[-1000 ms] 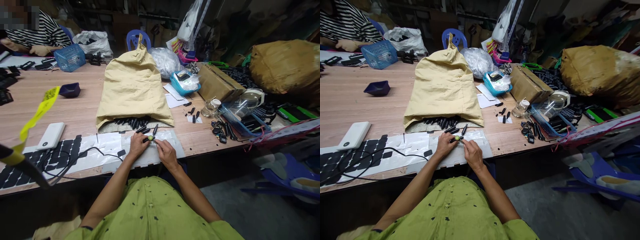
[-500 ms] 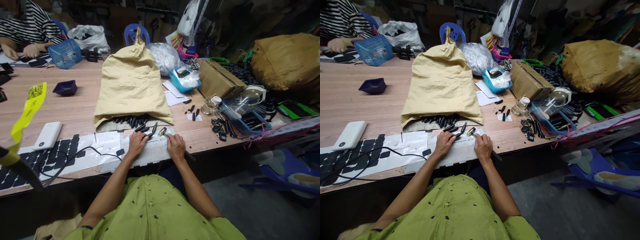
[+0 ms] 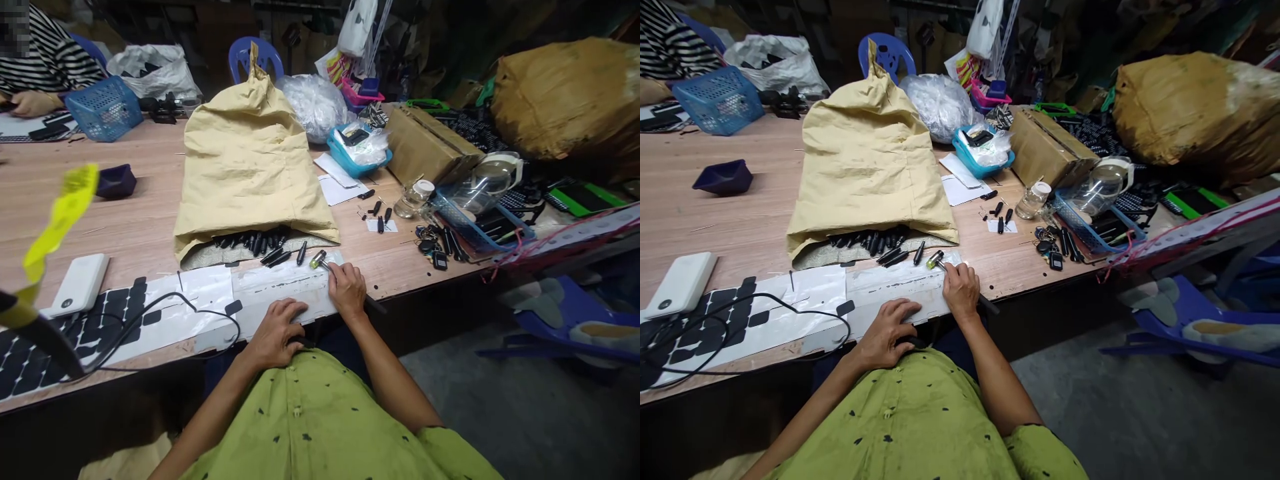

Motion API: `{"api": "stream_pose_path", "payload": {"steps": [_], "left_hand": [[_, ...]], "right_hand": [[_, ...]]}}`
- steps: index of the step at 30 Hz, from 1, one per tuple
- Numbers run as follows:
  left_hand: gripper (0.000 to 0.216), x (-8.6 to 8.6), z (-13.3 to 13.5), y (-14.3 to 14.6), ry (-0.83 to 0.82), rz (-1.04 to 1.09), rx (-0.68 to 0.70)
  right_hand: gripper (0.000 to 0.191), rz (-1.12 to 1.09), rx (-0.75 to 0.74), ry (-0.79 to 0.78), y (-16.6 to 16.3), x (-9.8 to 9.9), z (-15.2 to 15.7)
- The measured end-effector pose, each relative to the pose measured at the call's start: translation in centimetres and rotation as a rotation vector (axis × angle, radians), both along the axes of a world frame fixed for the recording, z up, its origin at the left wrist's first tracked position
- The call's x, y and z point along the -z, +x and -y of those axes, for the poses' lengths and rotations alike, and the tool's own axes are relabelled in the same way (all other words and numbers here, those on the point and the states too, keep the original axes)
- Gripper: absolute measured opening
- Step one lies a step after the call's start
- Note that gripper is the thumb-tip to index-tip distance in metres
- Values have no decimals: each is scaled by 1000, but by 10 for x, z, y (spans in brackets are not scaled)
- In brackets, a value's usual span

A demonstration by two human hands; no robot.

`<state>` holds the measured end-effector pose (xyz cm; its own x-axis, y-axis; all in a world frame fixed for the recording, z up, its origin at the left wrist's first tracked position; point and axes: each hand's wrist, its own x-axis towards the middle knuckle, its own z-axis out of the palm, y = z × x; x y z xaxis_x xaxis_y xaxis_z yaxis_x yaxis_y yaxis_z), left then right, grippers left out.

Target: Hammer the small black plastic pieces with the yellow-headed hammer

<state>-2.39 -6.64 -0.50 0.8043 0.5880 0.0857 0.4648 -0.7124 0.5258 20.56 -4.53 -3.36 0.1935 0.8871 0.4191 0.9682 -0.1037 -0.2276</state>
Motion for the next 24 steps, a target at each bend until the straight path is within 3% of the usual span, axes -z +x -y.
{"api": "stream_pose_path", "payload": {"steps": [7,13,15,17,21,24], "left_hand": [[22,2,2,2,20,-29,-20],[22,-37,2,11,-203,208,81],[23,-47,-2,22,-235,234,52],[20,-48,-15,36,-208,216,-115],[14,-32,-66,61,-48,140,-593],[12,-21,-102,73,87,48,-769]], "right_hand": [[29,21,1,24,-3,-1,0],[29,36,8,14,-6,-1,-2],[29,36,11,14,-7,0,-2],[28,35,11,18,-7,0,-3],[28,34,2,34,-8,0,-3],[27,33,3,42,-10,1,-4]]}}
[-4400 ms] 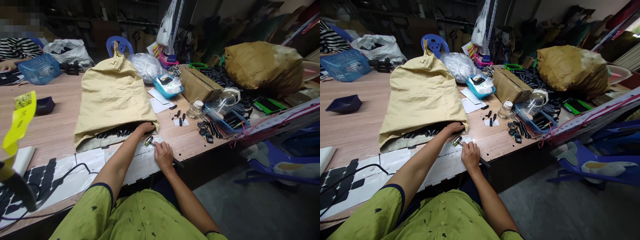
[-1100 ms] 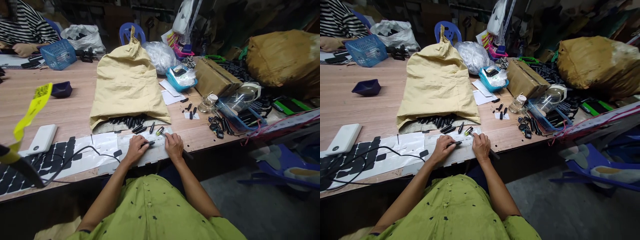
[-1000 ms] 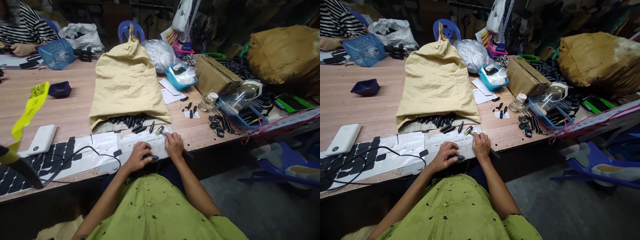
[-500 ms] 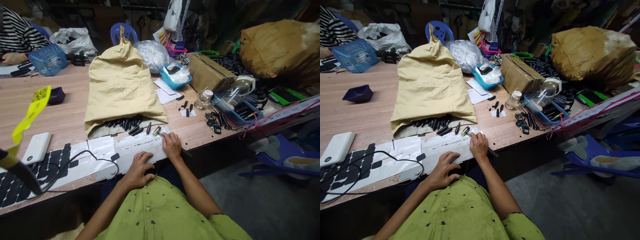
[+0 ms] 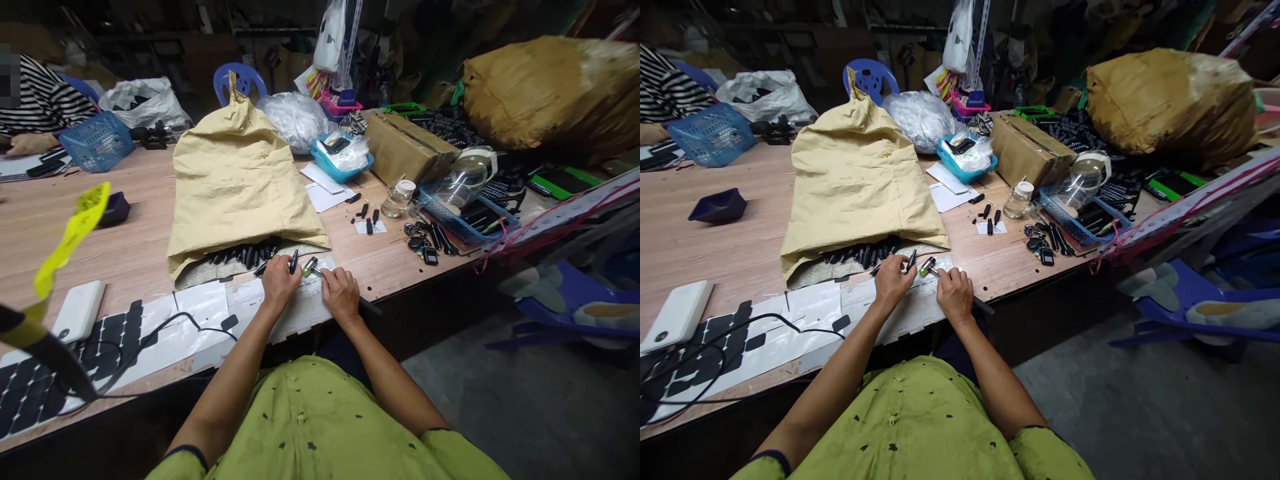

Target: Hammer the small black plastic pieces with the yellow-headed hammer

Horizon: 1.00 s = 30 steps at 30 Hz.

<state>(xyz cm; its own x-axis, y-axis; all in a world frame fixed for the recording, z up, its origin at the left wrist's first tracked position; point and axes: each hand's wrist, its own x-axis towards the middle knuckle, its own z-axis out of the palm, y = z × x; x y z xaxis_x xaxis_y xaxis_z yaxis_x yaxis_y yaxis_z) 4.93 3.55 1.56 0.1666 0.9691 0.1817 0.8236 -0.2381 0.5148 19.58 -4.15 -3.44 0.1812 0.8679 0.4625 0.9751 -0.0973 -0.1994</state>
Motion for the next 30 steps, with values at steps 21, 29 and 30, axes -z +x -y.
{"api": "stream_pose_path", "payload": {"steps": [21,29,30], "left_hand": [[13,42,22,-75,-20,118,69],[20,42,25,-67,-55,144,65],[18,41,24,-66,-69,137,68]], "right_hand": [[28,1,-2,31,3,5,5],[27,-8,-3,29,9,6,6],[27,-21,-3,19,10,6,5]]}}
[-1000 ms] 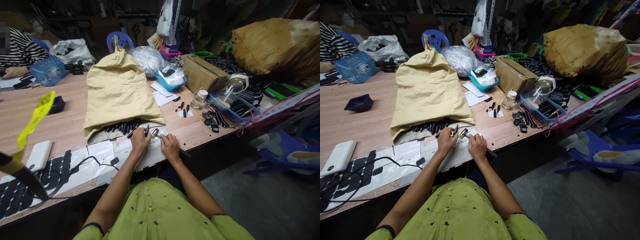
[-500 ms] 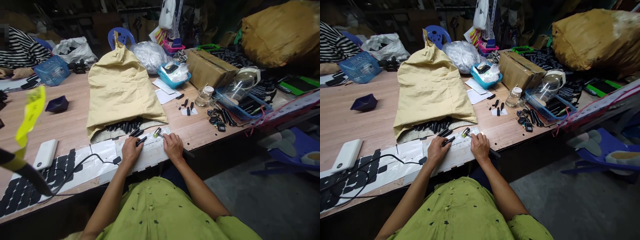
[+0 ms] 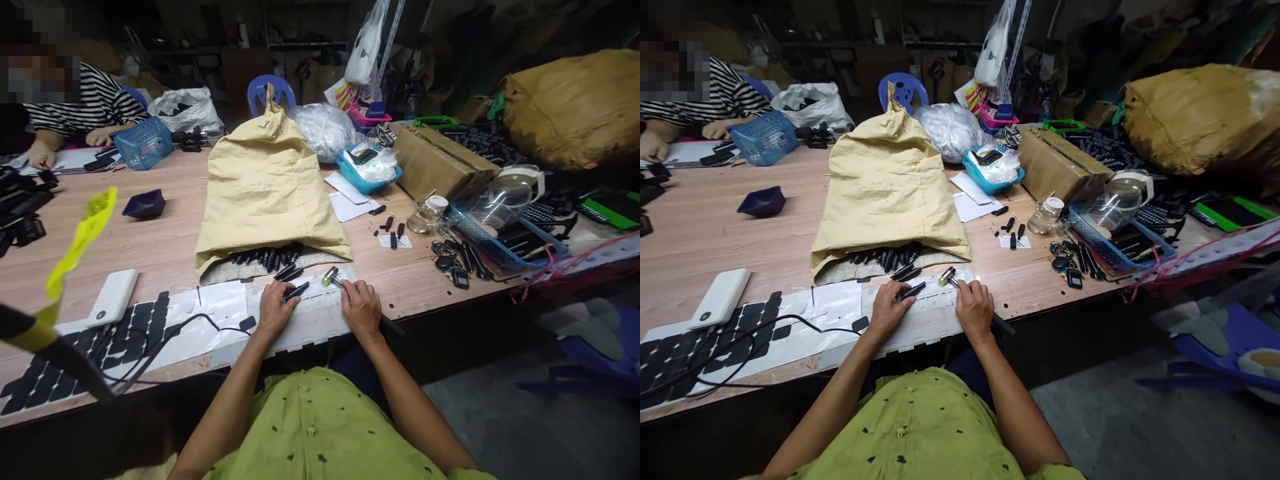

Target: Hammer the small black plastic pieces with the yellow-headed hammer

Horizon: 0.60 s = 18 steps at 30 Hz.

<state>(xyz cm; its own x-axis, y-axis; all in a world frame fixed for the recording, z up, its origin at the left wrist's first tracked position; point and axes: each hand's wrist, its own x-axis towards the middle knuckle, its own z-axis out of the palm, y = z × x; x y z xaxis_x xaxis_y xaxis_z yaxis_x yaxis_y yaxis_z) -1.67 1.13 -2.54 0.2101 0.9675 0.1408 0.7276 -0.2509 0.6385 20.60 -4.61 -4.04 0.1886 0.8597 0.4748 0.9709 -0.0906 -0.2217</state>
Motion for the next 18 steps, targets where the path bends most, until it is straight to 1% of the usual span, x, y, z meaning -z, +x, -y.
{"api": "stream_pose_path", "payload": {"steps": [3,6,9,11,15,18], "left_hand": [[17,-1,-6,6,-20,-21,27],[17,-1,-11,11,-12,-26,51],[17,0,-13,13,4,-27,54],[17,0,-12,13,7,-28,57],[17,0,-10,13,-5,-27,64],[16,-1,-9,15,-8,-21,60]], "right_hand": [[28,-87,-22,-41,6,-3,-5],[32,-239,-83,-23,10,-9,-7],[36,-381,-166,26,4,-17,-2],[36,-442,-226,25,-5,-21,2],[34,-475,-303,-11,-24,-26,9],[33,-457,-330,-26,-29,-24,10]]}}
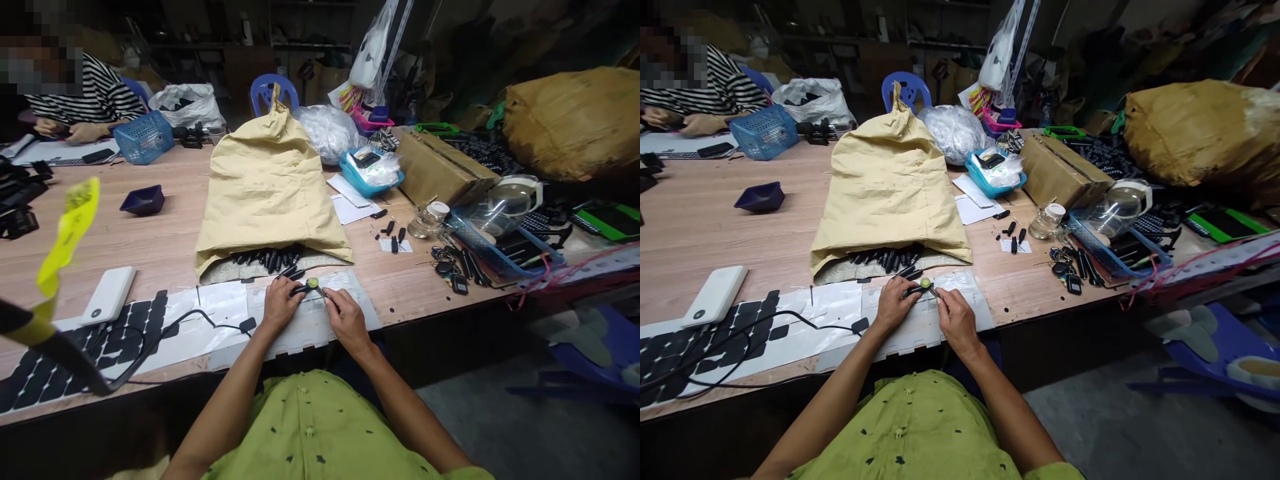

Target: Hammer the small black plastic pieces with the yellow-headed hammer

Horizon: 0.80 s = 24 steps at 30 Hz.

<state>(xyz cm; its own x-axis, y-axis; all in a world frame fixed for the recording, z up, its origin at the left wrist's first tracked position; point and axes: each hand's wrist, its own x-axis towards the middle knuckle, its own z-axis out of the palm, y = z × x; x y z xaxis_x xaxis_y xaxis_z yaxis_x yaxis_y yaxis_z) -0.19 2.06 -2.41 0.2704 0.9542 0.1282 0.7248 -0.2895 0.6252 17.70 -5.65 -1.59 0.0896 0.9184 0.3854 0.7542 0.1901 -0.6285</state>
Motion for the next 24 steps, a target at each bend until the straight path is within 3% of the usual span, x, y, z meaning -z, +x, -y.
{"api": "stream_pose_path", "payload": {"steps": [14,19,24], "left_hand": [[15,0,0,2,10,3,-8],[16,0,1,4,30,15,-9],[10,0,3,6,33,-3,-18]], "right_hand": [[33,111,-43,-18,-13,2,-4],[36,195,120,57,13,9,-16],[34,426,289,76,44,21,-31]]}}
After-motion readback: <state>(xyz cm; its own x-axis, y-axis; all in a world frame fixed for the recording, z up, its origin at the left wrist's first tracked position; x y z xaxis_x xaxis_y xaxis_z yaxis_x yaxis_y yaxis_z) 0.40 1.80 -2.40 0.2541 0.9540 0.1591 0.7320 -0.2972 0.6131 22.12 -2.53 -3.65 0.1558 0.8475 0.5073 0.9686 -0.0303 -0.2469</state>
